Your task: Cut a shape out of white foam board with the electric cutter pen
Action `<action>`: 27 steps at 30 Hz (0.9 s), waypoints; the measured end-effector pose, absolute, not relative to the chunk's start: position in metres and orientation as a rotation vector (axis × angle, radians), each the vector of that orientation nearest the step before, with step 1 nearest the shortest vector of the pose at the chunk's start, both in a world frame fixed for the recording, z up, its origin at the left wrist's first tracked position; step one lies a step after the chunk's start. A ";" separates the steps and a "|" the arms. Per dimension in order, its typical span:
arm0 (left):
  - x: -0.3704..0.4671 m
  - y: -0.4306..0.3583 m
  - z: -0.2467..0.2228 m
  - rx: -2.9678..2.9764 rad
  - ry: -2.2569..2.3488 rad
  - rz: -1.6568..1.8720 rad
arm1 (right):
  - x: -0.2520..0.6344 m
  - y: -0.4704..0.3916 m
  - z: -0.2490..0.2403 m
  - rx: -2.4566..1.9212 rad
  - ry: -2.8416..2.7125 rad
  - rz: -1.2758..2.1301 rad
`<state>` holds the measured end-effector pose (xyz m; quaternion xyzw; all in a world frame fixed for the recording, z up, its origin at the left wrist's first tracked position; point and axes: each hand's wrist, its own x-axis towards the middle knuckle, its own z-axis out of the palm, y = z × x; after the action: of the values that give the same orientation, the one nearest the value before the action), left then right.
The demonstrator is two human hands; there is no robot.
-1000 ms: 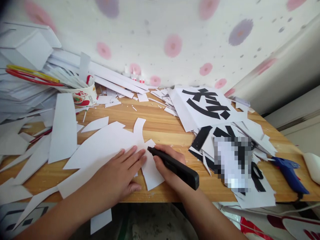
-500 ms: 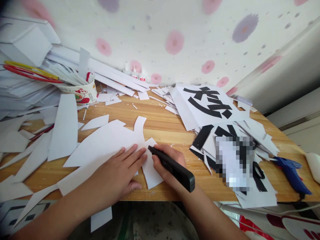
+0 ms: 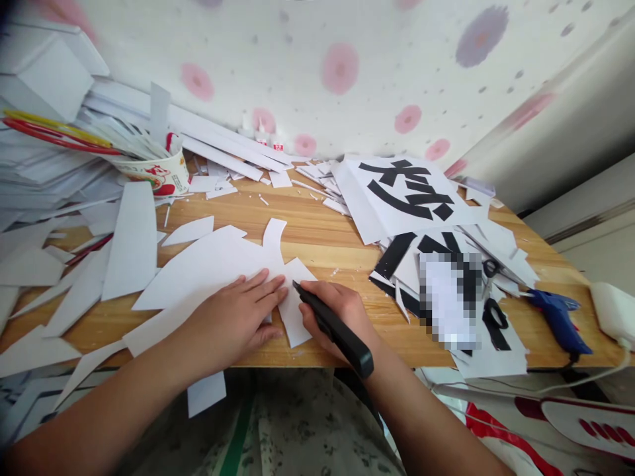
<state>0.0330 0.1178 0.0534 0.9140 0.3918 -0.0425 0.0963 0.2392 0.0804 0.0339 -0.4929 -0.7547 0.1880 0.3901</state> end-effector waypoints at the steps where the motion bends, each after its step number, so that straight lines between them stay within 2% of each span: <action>1: 0.033 0.118 0.054 2.707 1.167 -0.130 | 0.240 0.078 0.033 -1.254 -1.913 0.483; 27: 0.036 0.120 0.058 2.655 1.198 -0.144 | 0.258 0.039 0.029 -1.209 -2.035 0.411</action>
<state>0.0361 0.1203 0.0580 0.9046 0.4083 -0.0490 0.1126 0.2578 0.0389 0.0289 -0.4692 -0.7898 0.1595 0.3614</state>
